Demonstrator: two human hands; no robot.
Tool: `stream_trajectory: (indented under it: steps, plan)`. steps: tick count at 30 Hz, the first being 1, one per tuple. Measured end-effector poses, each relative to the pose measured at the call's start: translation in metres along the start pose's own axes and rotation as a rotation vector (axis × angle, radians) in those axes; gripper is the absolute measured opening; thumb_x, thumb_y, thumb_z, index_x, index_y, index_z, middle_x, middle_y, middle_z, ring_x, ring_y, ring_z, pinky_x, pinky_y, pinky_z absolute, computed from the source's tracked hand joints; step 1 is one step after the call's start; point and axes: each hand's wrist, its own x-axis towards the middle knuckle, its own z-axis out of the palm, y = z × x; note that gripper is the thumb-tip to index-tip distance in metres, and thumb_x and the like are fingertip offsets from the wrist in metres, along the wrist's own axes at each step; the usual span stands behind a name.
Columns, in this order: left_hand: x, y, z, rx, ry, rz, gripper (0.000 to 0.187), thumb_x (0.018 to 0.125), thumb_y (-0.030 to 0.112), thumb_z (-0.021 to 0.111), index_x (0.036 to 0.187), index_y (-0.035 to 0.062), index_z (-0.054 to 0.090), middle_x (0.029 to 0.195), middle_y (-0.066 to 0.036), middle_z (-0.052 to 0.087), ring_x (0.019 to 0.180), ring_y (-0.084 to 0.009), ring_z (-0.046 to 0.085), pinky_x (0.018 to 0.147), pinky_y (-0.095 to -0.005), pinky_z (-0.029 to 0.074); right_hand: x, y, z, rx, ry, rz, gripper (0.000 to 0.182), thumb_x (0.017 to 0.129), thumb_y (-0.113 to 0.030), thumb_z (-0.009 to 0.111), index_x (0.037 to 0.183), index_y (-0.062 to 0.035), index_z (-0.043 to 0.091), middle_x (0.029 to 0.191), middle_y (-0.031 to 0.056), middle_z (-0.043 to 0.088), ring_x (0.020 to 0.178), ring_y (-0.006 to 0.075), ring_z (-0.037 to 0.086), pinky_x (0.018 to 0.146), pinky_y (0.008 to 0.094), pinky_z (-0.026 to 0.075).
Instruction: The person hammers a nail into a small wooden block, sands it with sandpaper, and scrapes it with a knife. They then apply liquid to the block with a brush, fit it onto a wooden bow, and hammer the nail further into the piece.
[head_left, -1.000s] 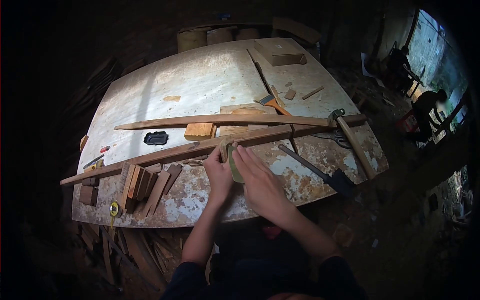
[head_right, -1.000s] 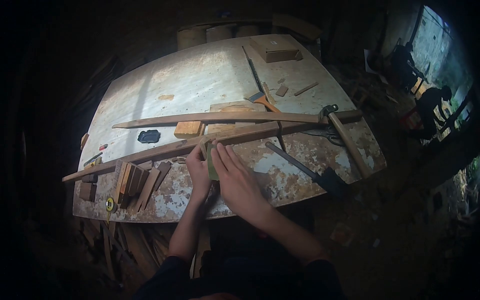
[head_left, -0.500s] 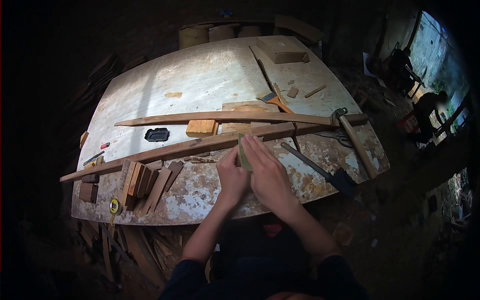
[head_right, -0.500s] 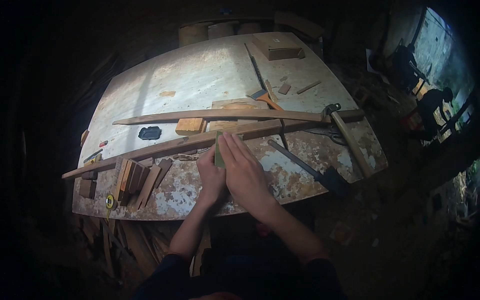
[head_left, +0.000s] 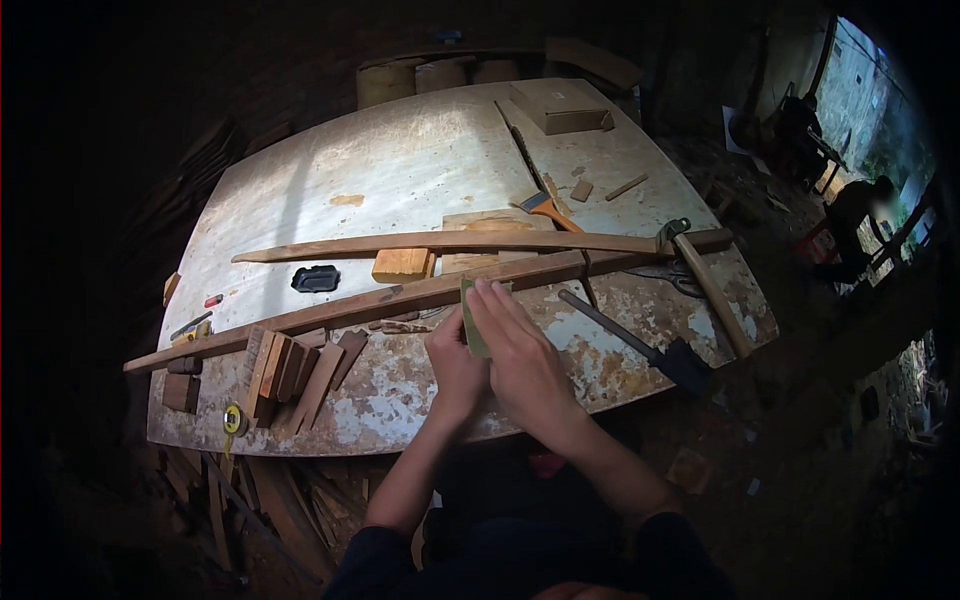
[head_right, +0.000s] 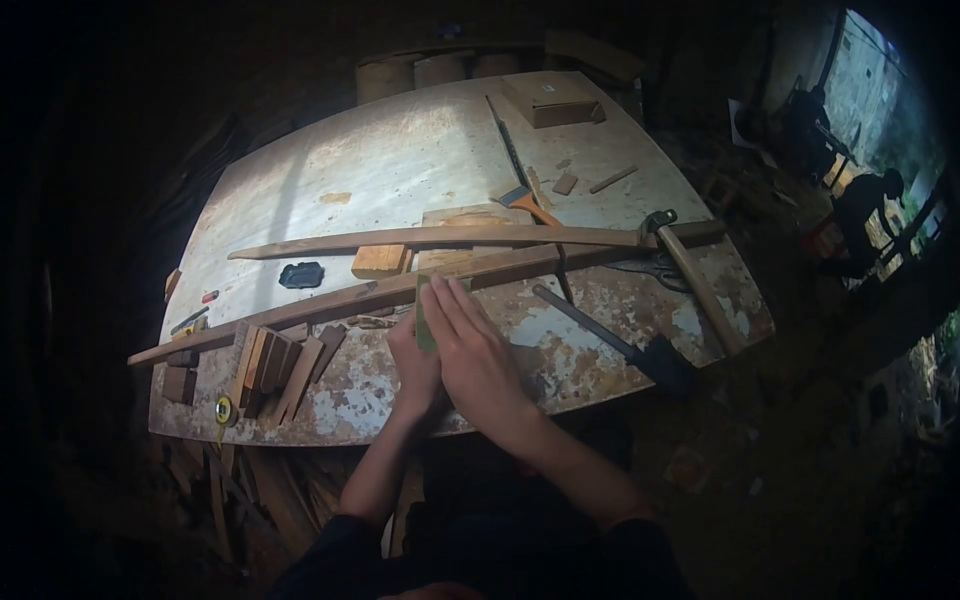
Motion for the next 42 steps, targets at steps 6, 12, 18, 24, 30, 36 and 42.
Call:
stream_trajectory:
  steps: [6, 12, 18, 24, 30, 36, 42]
  plan:
    - [0.003, 0.007, -0.007, -0.038, 0.003, -0.074, 0.019, 0.094, 0.007, 0.075, 0.109, -0.0029, 0.074, 0.085, -0.019, 0.075, 0.077, -0.0325, 0.076, 0.072, -0.0403, 0.058, -0.001, 0.001, 0.003, -0.015, -0.002, 0.026, 0.066, 0.093, 0.006, 0.058, 0.158, 0.0075, 0.049, 0.163, 0.0294, 0.051, 0.155, 0.0444, 0.046, 0.127, 0.0488, 0.041]
    - [0.0, 0.011, -0.004, 0.023, -0.017, -0.021, 0.017, 0.094, 0.007, 0.074, 0.108, -0.0028, 0.072, 0.086, -0.021, 0.074, 0.076, -0.0357, 0.074, 0.072, -0.0415, 0.058, -0.003, -0.004, 0.0, -0.039, 0.021, 0.032, 0.067, 0.092, 0.01, 0.056, 0.158, 0.0048, 0.051, 0.161, 0.0278, 0.053, 0.154, 0.0427, 0.048, 0.125, 0.0494, 0.044]
    - [-0.008, -0.003, 0.0, 0.079, -0.042, 0.116, 0.014, 0.092, 0.007, 0.075, 0.099, -0.0032, 0.069, 0.082, -0.021, 0.071, 0.074, -0.038, 0.073, 0.067, -0.0441, 0.056, 0.005, -0.001, 0.006, -0.064, 0.049, -0.001, 0.064, 0.094, 0.008, 0.056, 0.158, 0.0014, 0.054, 0.162, 0.0238, 0.054, 0.153, 0.0425, 0.049, 0.124, 0.0501, 0.045]
    - [-0.015, -0.006, 0.002, 0.052, -0.109, 0.081, 0.013, 0.091, 0.005, 0.073, 0.097, -0.0049, 0.068, 0.084, -0.022, 0.072, 0.075, -0.0395, 0.073, 0.067, -0.0451, 0.056, 0.009, 0.01, 0.009, -0.155, 0.049, -0.001, 0.061, 0.095, 0.004, 0.058, 0.155, 0.0012, 0.057, 0.16, 0.0235, 0.056, 0.15, 0.0422, 0.053, 0.124, 0.0509, 0.044]
    - [-0.014, 0.0, 0.011, 0.117, -0.046, 0.03, 0.015, 0.093, 0.007, 0.075, 0.103, -0.0048, 0.071, 0.086, -0.021, 0.075, 0.075, -0.0323, 0.074, 0.069, -0.0407, 0.057, 0.006, 0.012, 0.004, -0.143, 0.075, -0.003, 0.058, 0.094, 0.004, 0.058, 0.153, 0.0004, 0.06, 0.156, 0.0227, 0.061, 0.147, 0.0394, 0.057, 0.126, 0.0508, 0.042]
    - [-0.002, 0.008, -0.002, -0.011, -0.018, -0.017, 0.014, 0.093, 0.006, 0.075, 0.104, -0.0028, 0.071, 0.085, -0.019, 0.075, 0.075, -0.0306, 0.075, 0.07, -0.0409, 0.057, 0.001, 0.004, 0.004, -0.111, 0.08, 0.0, 0.061, 0.093, 0.006, 0.056, 0.154, -0.0003, 0.059, 0.158, 0.0228, 0.06, 0.149, 0.0404, 0.055, 0.126, 0.0513, 0.042]
    - [0.007, 0.008, -0.005, -0.084, 0.018, -0.089, 0.016, 0.089, 0.004, 0.074, 0.103, -0.0021, 0.071, 0.088, -0.024, 0.072, 0.081, -0.0456, 0.073, 0.072, -0.0465, 0.058, 0.002, 0.005, 0.005, -0.089, 0.069, -0.008, 0.063, 0.092, 0.006, 0.057, 0.155, 0.0001, 0.058, 0.159, 0.0234, 0.058, 0.15, 0.0424, 0.053, 0.126, 0.0507, 0.042]
